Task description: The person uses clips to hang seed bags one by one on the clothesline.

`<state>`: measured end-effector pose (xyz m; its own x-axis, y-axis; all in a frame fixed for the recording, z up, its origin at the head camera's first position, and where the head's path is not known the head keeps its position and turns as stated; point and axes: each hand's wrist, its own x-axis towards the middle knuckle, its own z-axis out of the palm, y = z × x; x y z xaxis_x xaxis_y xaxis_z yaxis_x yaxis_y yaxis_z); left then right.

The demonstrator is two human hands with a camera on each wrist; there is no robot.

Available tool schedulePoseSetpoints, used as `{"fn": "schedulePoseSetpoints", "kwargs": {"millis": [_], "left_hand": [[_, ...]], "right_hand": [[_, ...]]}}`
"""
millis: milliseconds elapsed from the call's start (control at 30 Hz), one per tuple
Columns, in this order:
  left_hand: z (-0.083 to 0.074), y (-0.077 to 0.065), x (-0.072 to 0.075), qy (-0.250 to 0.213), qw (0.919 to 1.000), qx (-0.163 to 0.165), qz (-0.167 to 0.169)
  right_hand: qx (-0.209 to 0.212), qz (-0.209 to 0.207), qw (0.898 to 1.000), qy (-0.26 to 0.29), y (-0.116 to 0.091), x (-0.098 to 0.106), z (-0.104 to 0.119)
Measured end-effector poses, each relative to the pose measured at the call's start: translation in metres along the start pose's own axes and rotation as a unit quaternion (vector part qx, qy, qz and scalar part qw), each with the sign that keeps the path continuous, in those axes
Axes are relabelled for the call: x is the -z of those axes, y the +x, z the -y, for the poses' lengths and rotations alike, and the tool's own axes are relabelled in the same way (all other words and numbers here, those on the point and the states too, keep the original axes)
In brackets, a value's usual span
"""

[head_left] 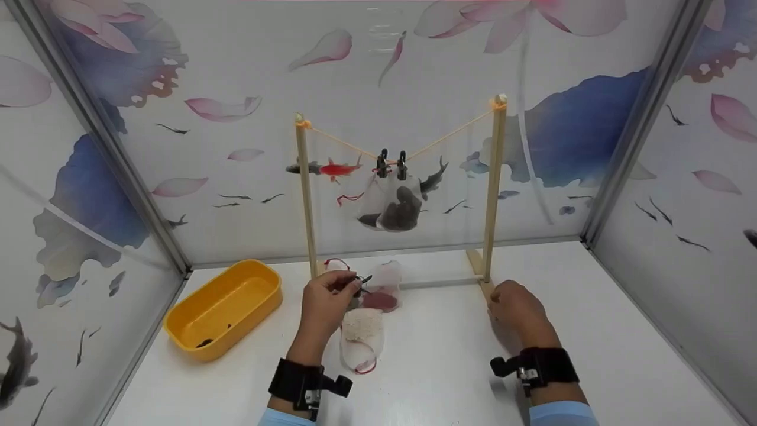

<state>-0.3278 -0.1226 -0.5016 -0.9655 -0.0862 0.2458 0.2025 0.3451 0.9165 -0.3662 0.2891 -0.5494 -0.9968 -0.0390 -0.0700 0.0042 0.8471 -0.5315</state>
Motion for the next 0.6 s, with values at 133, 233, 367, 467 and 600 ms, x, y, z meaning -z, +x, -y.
{"fn": "schedulePoseSetpoints", "kwargs": {"millis": [133,233,367,467,600], "left_hand": [[-0.008,-0.003,-0.003,-0.038,0.9991,-0.001,0.017],[-0.015,-0.005,-0.004,-0.087,0.9959,0.007,0.024],[-0.024,-0.009,-0.004,-0.161,0.9861,0.016,0.036],[-0.029,-0.014,-0.005,-0.204,0.9770,0.014,0.060],[-0.035,-0.020,-0.009,-0.239,0.9670,0.013,0.089]], "right_hand": [[0.024,-0.015,1.000,0.014,-0.004,0.008,0.022],[0.055,-0.039,0.997,0.038,-0.010,0.015,0.054],[0.130,-0.080,0.985,0.076,-0.024,0.017,0.105],[0.213,-0.093,0.965,0.120,-0.036,0.014,0.136],[0.315,-0.063,0.933,0.164,-0.050,0.007,0.161]]}}
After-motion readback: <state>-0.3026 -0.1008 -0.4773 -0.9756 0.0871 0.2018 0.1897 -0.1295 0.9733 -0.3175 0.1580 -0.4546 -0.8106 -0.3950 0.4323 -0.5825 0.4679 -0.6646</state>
